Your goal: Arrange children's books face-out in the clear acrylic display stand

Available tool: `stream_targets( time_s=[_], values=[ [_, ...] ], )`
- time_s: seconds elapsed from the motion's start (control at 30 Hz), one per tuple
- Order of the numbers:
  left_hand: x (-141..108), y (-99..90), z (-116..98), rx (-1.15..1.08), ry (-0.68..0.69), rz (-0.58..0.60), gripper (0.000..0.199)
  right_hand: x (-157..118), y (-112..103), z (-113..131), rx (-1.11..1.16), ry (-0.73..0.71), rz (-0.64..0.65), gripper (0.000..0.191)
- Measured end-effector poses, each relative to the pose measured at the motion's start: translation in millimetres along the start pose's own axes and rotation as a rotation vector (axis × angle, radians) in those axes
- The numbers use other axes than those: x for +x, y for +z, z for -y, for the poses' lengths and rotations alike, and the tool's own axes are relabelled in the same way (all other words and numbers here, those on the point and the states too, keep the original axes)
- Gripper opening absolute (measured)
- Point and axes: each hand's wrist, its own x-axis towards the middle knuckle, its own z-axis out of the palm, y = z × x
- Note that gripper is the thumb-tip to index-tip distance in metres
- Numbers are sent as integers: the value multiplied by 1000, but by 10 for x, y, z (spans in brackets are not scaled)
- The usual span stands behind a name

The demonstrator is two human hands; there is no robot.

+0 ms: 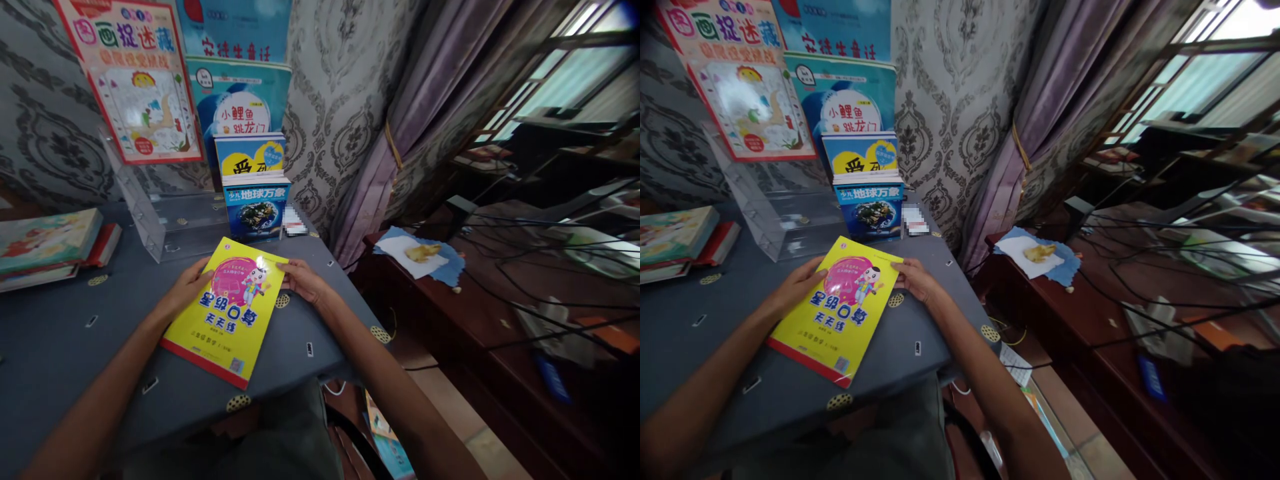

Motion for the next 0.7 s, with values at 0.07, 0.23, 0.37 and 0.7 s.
stream_targets(
  time_s=[0.07,0.23,0.37,0.7],
  values=[
    [7,-95,4,142,16,37,83,7,-15,-15,-38,-49,-17,15],
    [86,-261,111,814,261,-147,58,65,-48,-91,-215,-130,-33,20],
    [169,-218,192,1127,472,-205,48,114,-50,-129,-336,-184,-41,16],
    [526,221,299,1131,687,-8,47,157,-108,-86,-434,-261,-51,10]
  ],
)
